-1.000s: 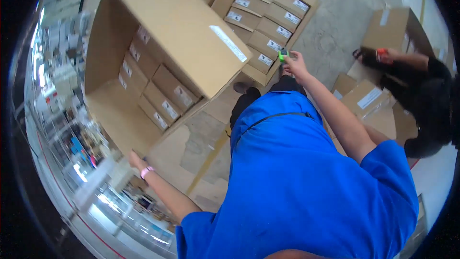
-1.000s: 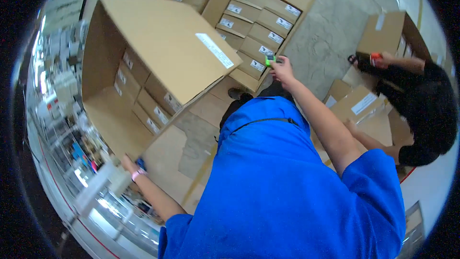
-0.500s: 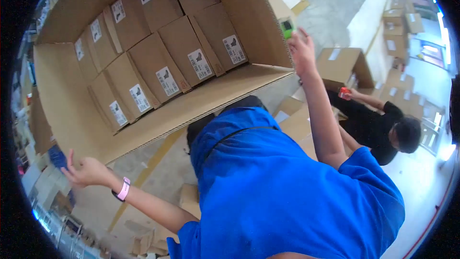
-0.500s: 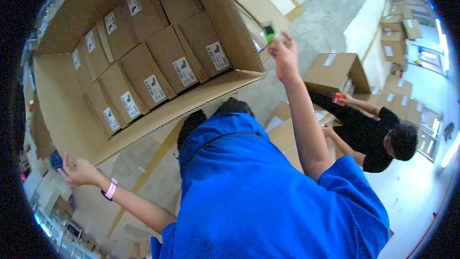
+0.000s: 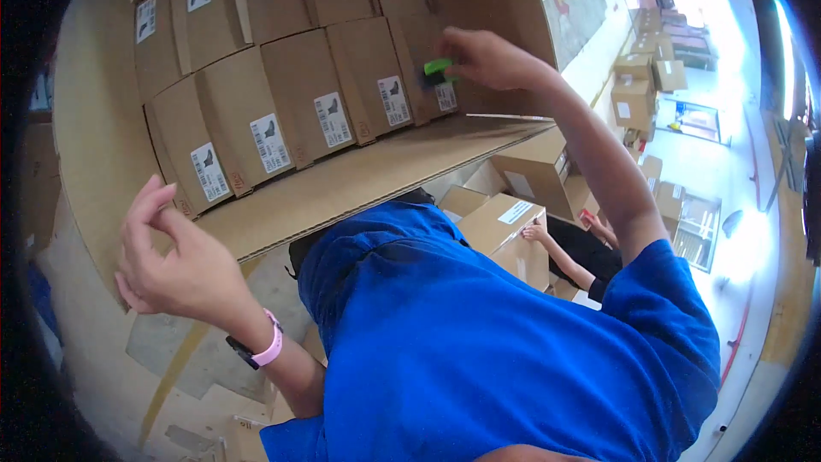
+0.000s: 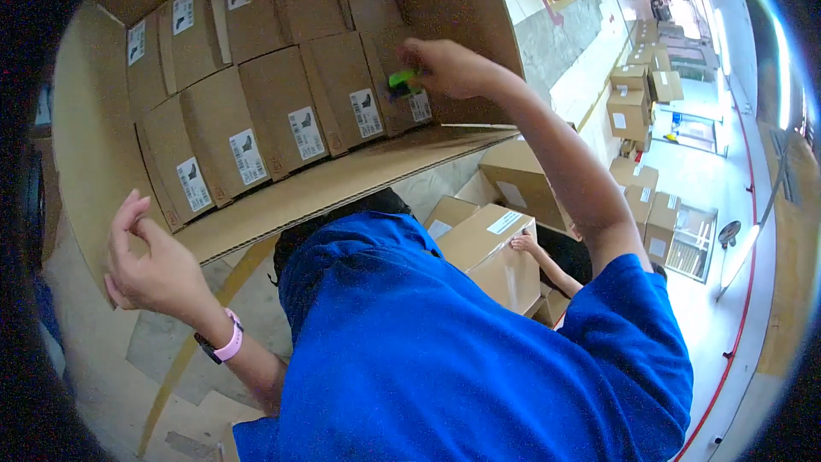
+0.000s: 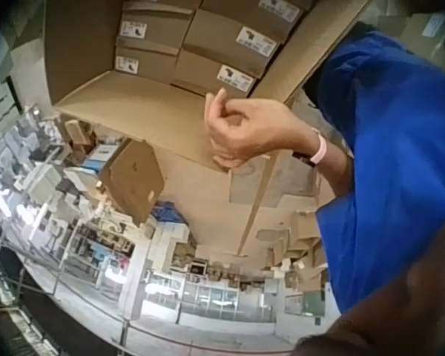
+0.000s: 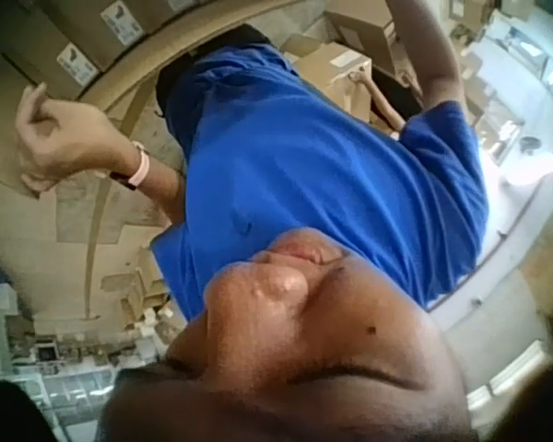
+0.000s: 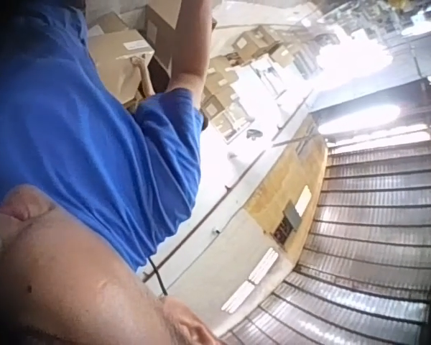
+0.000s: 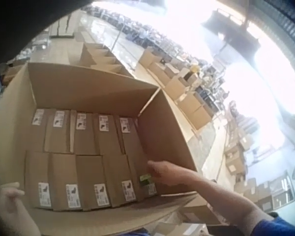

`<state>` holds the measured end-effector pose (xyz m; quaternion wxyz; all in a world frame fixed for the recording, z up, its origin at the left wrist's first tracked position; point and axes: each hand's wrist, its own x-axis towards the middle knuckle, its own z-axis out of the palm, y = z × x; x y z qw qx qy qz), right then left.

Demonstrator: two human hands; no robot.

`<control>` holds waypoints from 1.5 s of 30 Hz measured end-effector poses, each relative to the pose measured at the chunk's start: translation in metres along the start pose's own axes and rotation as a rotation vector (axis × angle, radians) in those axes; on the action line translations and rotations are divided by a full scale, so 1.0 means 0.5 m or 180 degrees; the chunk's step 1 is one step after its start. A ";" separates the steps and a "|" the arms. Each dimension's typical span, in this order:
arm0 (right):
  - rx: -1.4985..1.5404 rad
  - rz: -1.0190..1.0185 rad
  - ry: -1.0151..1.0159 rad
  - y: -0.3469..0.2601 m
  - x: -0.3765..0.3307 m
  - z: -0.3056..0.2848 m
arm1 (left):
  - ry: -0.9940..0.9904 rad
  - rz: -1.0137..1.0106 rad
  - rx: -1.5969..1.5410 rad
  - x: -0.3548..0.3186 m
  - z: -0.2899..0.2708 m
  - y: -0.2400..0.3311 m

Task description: Organizing small shoe boxes into larger shipping cartons and recording the final counts in a logbook.

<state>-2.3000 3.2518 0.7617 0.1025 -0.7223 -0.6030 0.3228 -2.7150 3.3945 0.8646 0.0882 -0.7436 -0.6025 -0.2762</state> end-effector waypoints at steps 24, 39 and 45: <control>-0.1706 -0.0509 -0.1604 -0.146 0.187 0.115 | -0.0386 -0.0119 0.0117 0.036 -0.102 -0.047; 0.1371 -0.0876 -0.2347 -0.430 0.325 0.071 | -0.0198 -0.0648 -0.0042 0.107 -0.209 -0.041; 0.0769 -0.1474 -0.1779 -0.608 0.408 0.038 | -0.0225 -0.0829 -0.0072 0.202 -0.273 -0.043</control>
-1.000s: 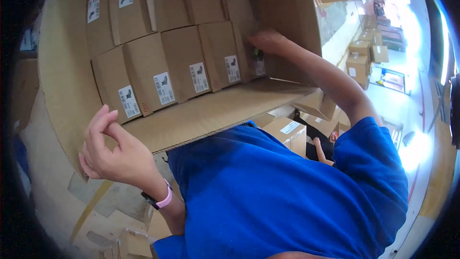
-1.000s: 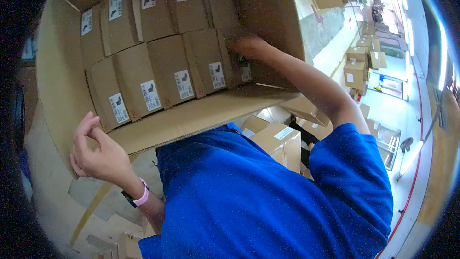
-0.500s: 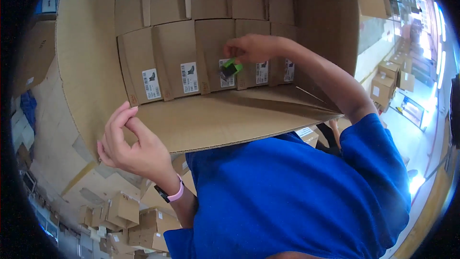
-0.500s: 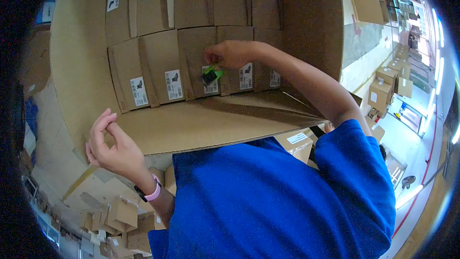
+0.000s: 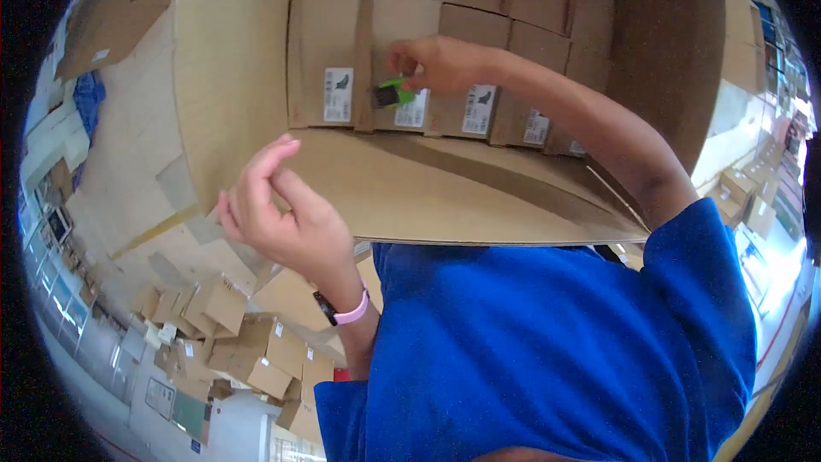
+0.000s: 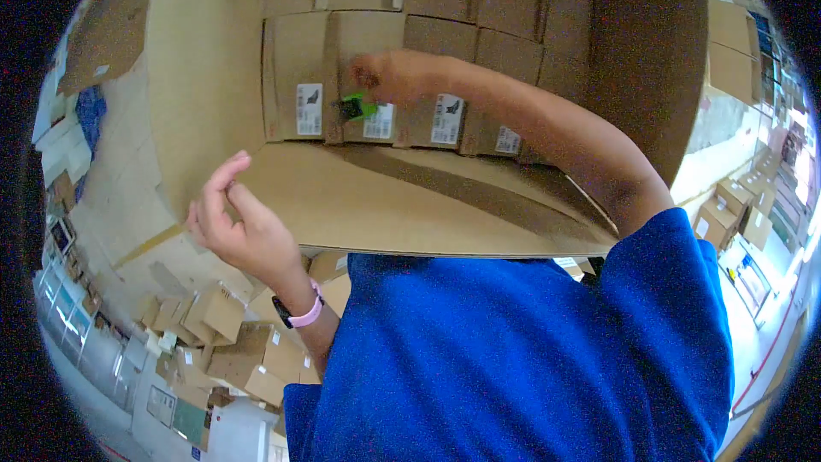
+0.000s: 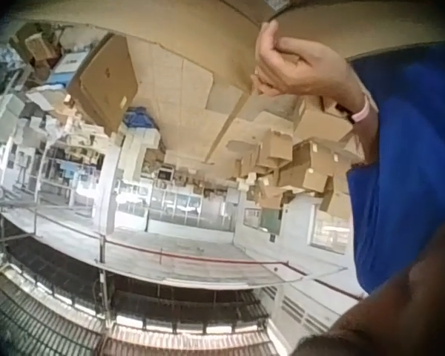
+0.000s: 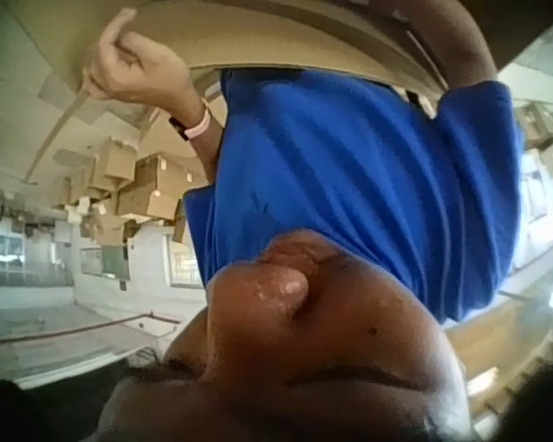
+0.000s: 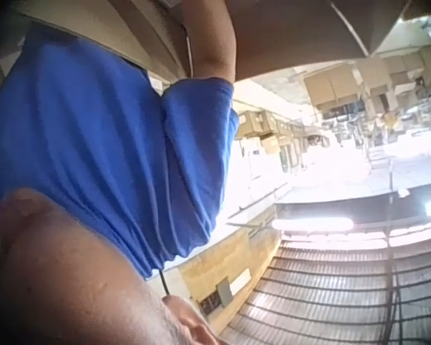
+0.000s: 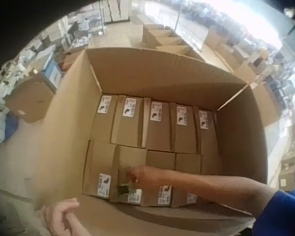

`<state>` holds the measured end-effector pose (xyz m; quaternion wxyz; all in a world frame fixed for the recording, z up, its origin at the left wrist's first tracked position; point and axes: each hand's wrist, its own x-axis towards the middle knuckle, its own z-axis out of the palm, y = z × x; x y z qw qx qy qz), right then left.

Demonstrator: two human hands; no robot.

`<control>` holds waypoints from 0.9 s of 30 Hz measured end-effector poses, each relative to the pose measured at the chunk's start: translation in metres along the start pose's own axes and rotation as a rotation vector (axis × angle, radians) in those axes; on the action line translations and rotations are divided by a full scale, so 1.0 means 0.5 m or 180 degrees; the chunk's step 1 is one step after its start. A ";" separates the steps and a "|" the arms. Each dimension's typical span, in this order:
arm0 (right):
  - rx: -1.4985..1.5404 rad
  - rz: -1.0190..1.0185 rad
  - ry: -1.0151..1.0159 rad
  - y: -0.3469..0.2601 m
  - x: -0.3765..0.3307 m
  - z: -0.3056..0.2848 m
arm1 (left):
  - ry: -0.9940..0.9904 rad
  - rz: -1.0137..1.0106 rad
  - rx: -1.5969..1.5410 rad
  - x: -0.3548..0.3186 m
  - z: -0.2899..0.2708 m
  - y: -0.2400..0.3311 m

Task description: Organizing small shoe boxes into larger shipping cartons and recording the final counts in a logbook.

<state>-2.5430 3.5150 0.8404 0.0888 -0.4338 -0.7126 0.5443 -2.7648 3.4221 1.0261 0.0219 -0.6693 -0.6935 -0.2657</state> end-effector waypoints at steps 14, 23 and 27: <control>0.2657 -0.0462 0.1171 -0.248 0.170 -0.111 | 0.0058 -0.0104 0.0180 0.020 -0.175 0.070; 0.2504 0.0029 0.2305 0.233 0.183 -0.253 | 0.0090 0.0076 0.0247 -0.100 0.295 0.157; 0.2794 -0.0425 0.2838 0.329 -0.179 -0.314 | 0.0045 0.0047 0.0262 -0.207 0.268 0.428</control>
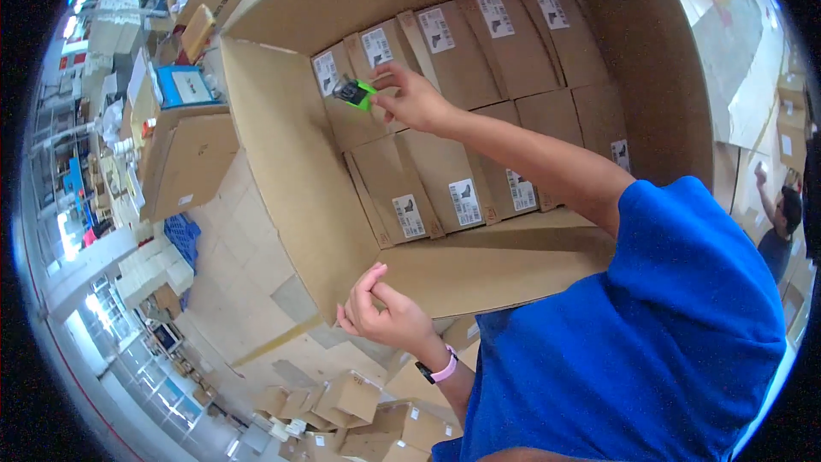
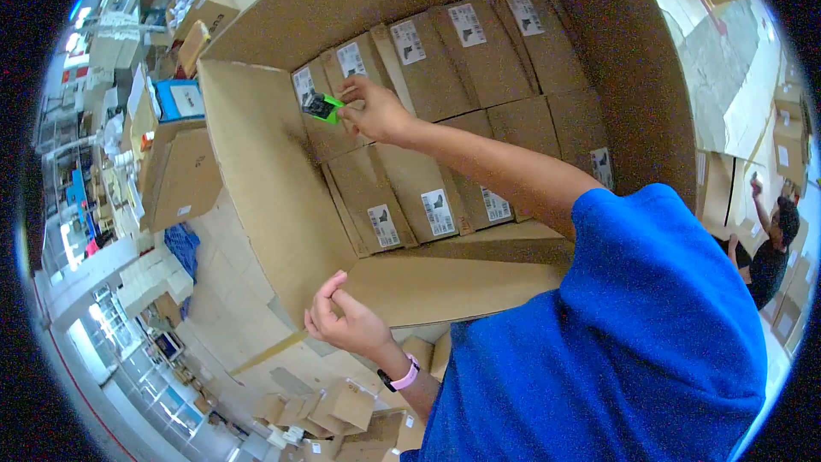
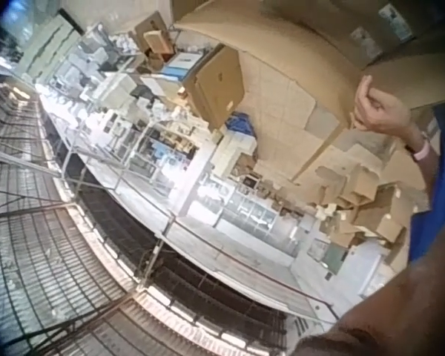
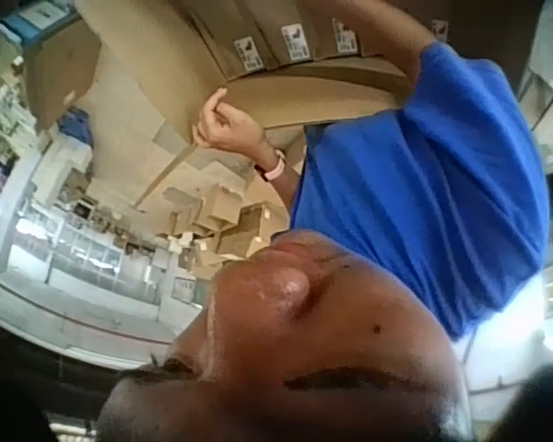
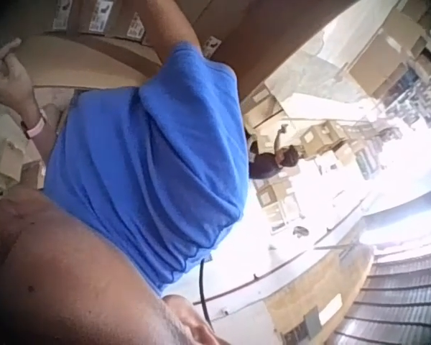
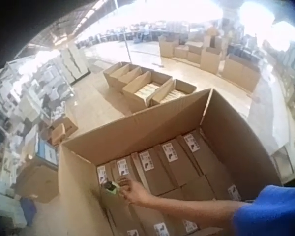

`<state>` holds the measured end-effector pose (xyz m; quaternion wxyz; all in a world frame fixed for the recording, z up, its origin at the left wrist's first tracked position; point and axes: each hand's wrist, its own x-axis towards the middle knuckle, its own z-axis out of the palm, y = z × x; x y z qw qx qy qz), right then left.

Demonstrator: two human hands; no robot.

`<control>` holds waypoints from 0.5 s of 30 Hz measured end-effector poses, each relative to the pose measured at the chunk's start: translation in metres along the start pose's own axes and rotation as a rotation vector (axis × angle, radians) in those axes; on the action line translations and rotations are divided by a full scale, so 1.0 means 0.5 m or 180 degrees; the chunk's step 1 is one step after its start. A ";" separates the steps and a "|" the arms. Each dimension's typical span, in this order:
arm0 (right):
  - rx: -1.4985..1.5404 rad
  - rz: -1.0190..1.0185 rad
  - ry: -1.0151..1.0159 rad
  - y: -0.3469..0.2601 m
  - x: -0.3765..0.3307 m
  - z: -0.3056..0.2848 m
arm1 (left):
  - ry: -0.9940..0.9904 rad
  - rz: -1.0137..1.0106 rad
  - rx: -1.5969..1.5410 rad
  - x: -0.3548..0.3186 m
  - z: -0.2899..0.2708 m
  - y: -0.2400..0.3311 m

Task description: Organizing small shoe boxes into larger shipping cartons and recording the final counts in a logbook.

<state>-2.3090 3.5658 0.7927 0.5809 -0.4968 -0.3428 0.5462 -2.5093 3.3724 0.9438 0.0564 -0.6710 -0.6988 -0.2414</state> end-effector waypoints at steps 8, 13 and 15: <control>-0.0548 -0.0195 0.0584 -0.103 -0.261 -0.704 | -0.0097 0.0199 0.0137 -0.356 0.010 0.553; 0.0044 -0.0058 0.1170 -0.122 -0.400 -1.081 | -0.0131 0.0235 0.0110 -0.565 -0.005 0.762; -0.1030 -0.0132 0.2282 -0.057 -0.444 -1.154 | -0.0101 0.0207 0.0121 -0.665 -0.011 0.779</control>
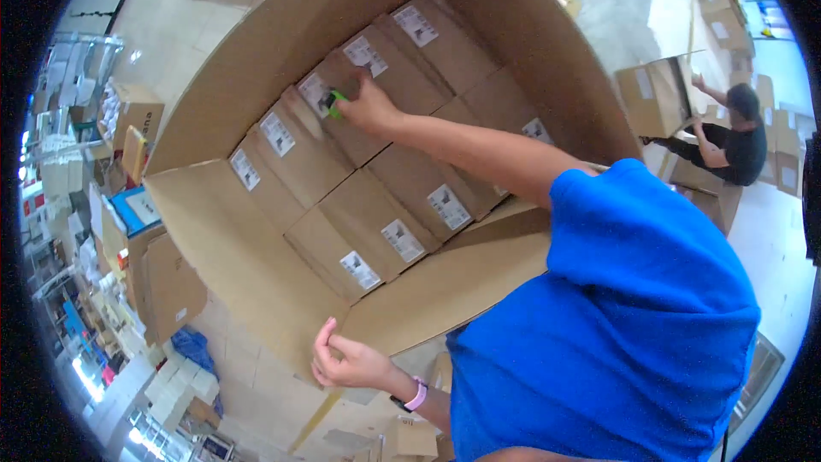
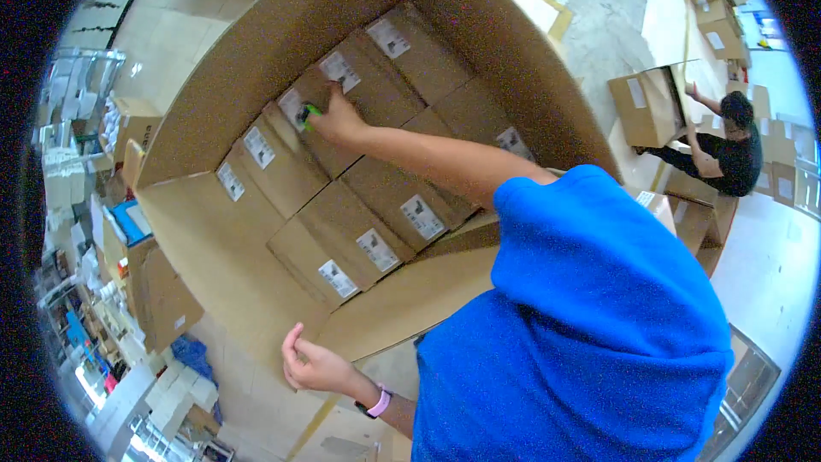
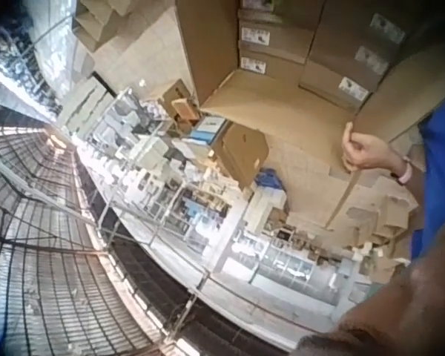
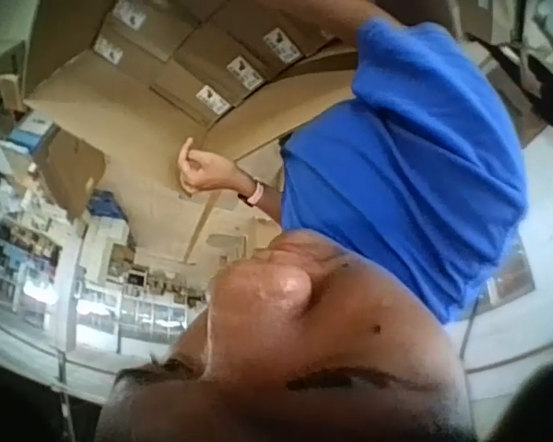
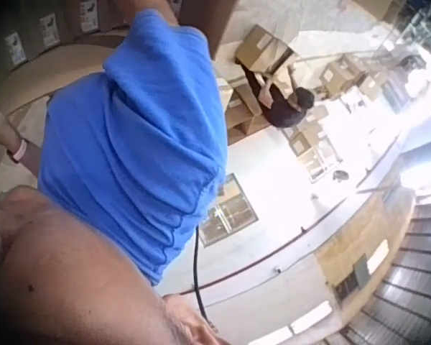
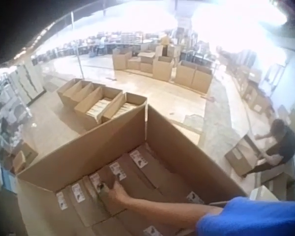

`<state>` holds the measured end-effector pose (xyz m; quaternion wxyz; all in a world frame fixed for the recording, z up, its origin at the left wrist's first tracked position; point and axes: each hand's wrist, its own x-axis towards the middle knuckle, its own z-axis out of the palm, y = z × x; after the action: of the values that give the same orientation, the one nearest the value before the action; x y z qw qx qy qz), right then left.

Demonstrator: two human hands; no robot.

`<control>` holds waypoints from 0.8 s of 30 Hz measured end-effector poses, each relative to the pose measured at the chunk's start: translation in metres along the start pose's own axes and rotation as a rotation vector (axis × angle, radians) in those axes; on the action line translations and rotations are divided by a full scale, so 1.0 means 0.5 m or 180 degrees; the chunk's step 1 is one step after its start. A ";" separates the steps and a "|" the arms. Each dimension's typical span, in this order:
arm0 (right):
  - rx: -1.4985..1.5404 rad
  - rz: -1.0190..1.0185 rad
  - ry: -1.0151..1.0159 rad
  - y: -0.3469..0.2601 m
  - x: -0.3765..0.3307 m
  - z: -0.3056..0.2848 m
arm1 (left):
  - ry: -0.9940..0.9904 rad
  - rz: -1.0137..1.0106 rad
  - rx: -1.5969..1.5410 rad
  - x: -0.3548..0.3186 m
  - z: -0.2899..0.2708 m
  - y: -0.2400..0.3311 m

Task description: Organizing small shoe boxes into larger shipping cartons and recording the final counts in a logbook.

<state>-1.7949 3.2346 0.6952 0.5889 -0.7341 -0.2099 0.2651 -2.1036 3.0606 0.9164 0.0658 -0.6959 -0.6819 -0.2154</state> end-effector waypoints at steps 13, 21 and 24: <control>-0.0256 0.0375 0.0794 -0.530 -0.806 -0.191 | 0.0191 0.0188 0.0086 -0.164 -0.900 -0.547; 0.0096 0.0039 0.1204 -0.546 -0.842 0.300 | 0.0372 -0.0040 0.0327 0.108 -1.078 -0.796; -0.0231 0.0979 -0.0195 -0.591 -0.883 0.488 | 0.0249 -0.0178 0.0856 0.214 -0.999 -0.856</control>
<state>-2.2895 3.2093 1.0057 0.5078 -0.7699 -0.1223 0.3666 -2.6293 2.9927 1.3203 0.1790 -0.6526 -0.7206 -0.1508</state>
